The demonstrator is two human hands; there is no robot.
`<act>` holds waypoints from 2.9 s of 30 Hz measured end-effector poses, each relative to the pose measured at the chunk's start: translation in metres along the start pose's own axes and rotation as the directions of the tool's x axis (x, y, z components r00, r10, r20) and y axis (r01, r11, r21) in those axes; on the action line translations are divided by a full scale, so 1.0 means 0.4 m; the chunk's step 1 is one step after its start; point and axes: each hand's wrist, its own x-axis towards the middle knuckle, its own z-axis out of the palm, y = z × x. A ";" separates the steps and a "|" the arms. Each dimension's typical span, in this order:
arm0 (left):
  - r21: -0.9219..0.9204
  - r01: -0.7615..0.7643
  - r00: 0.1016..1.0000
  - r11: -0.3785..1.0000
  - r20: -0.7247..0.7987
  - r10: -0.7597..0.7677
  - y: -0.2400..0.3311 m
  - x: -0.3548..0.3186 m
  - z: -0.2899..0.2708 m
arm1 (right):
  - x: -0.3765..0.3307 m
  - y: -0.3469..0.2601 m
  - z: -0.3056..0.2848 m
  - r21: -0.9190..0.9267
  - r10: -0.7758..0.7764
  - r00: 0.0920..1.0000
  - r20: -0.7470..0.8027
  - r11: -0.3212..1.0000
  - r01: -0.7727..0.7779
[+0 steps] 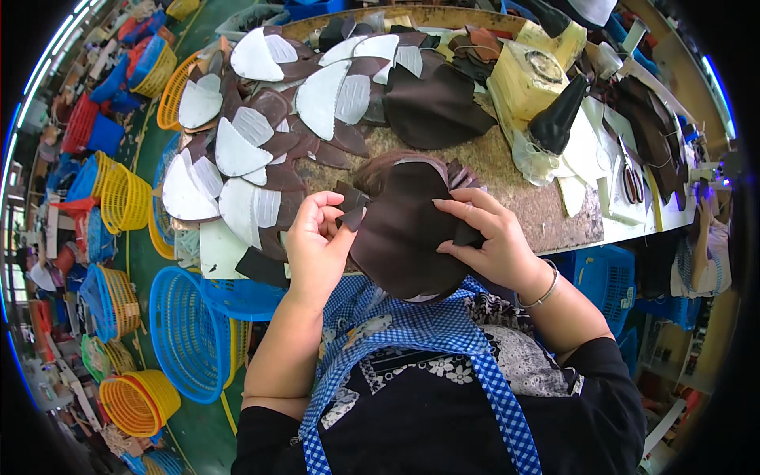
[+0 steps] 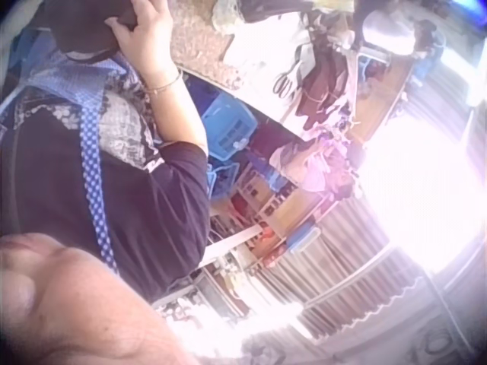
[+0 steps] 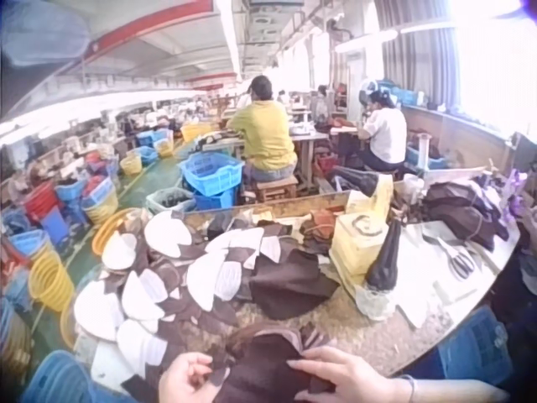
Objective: The person is assembling and stacking small leather components for a larger product, likely a shoe or bag part.
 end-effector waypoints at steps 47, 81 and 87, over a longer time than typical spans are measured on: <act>0.755 -0.603 0.705 0.258 0.354 0.615 -0.070 0.359 -0.062 | 0.073 -0.052 0.010 0.044 -0.442 0.894 -0.070 0.894 0.446; 0.394 -0.833 0.553 0.388 0.605 0.573 -0.021 -0.097 0.057 | 0.155 0.078 -0.028 -0.147 0.070 0.927 -0.367 0.980 -0.132; 0.438 -0.849 0.510 0.294 0.539 0.670 -0.024 -0.111 0.099 | 0.244 0.336 0.027 -0.409 -0.203 0.969 -0.138 0.903 0.131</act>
